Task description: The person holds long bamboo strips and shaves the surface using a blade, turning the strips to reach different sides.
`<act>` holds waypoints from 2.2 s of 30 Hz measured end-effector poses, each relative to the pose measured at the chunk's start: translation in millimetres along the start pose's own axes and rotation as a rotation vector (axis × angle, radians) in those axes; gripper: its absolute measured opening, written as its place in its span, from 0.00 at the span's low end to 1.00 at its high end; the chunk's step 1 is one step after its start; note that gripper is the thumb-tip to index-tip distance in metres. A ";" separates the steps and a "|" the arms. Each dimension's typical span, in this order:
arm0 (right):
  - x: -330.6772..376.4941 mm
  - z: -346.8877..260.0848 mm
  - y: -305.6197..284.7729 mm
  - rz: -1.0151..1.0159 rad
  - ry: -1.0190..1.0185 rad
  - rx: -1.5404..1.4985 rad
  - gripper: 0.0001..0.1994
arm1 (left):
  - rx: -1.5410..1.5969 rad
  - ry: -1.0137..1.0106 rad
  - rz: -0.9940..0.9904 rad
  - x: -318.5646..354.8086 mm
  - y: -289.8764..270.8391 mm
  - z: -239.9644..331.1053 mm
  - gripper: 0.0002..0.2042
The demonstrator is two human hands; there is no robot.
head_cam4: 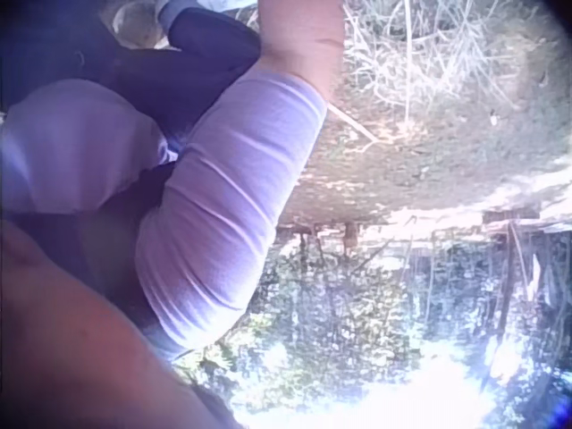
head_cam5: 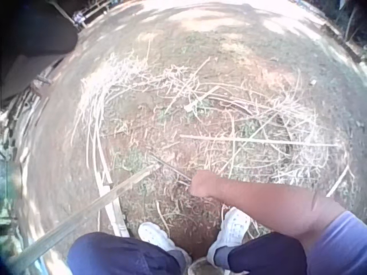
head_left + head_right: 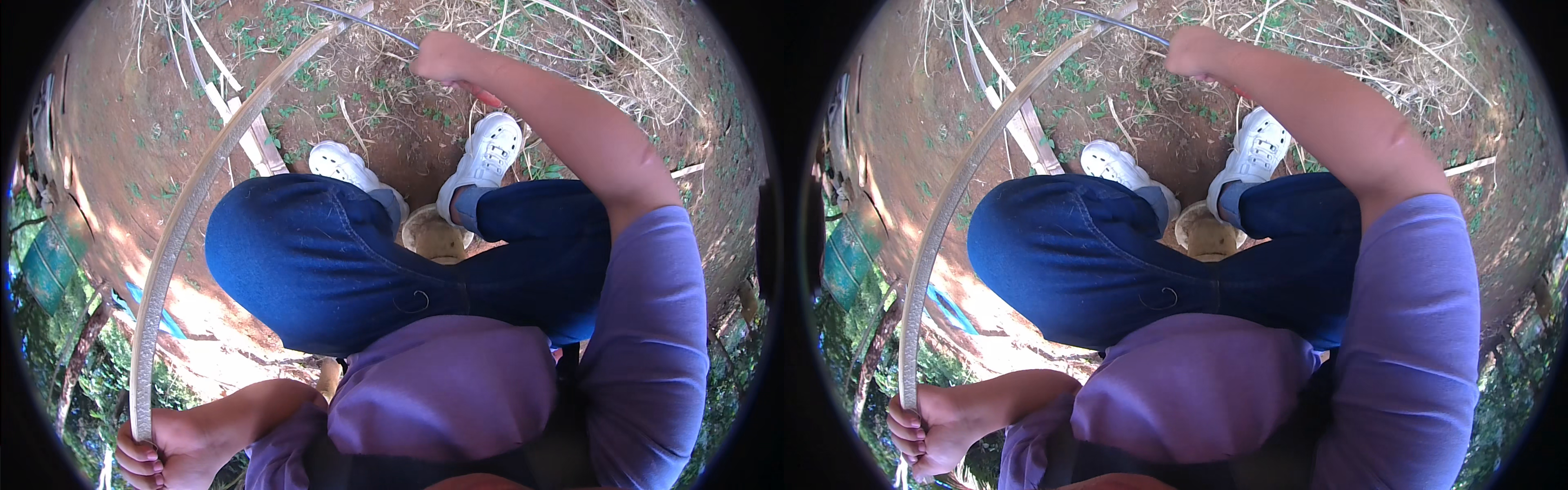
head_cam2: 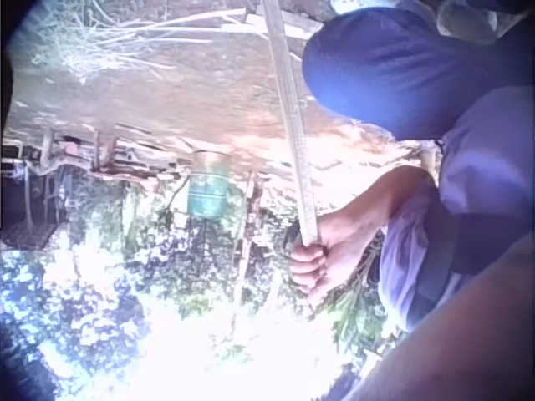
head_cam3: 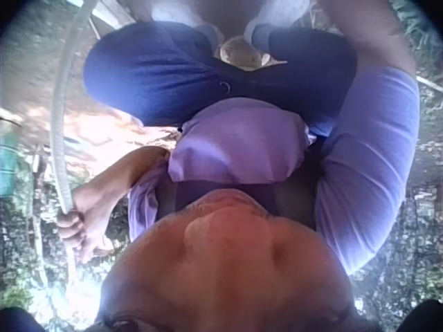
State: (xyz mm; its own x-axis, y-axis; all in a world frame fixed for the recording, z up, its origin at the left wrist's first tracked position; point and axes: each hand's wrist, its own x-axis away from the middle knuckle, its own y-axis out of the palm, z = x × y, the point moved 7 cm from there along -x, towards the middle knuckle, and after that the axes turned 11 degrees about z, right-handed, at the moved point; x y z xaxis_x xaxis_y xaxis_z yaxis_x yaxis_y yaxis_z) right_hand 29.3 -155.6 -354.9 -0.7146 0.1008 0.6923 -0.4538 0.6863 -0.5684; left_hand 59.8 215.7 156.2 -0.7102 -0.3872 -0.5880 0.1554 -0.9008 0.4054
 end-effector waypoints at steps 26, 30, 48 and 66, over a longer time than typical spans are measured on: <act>-26.9 59.5 26.8 0.061 0.247 -0.296 0.21 | 0.201 -0.034 -0.330 -44.7 -5.3 5.4 0.21; 1.4 16.1 11.8 0.006 -0.013 -0.277 0.17 | 0.369 -0.082 -0.637 8.1 28.7 -11.0 0.18; 134.7 -54.6 -162.7 0.360 0.037 -0.470 0.34 | 0.036 -0.256 -0.379 -63.4 91.8 -151.8 0.49; 267.4 -151.7 -134.6 0.660 -0.192 -1.040 0.36 | -0.077 -0.590 -0.544 49.6 91.6 -266.0 0.24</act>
State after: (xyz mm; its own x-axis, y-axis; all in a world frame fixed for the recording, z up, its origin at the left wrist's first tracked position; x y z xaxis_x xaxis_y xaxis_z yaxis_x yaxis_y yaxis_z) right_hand -20.0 -111.7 -25.9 -0.7516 0.5961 0.2826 0.5949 0.7976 -0.1003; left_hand 221.4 61.7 -22.0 -0.9423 0.2576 -0.2136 -0.2846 -0.9527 0.1065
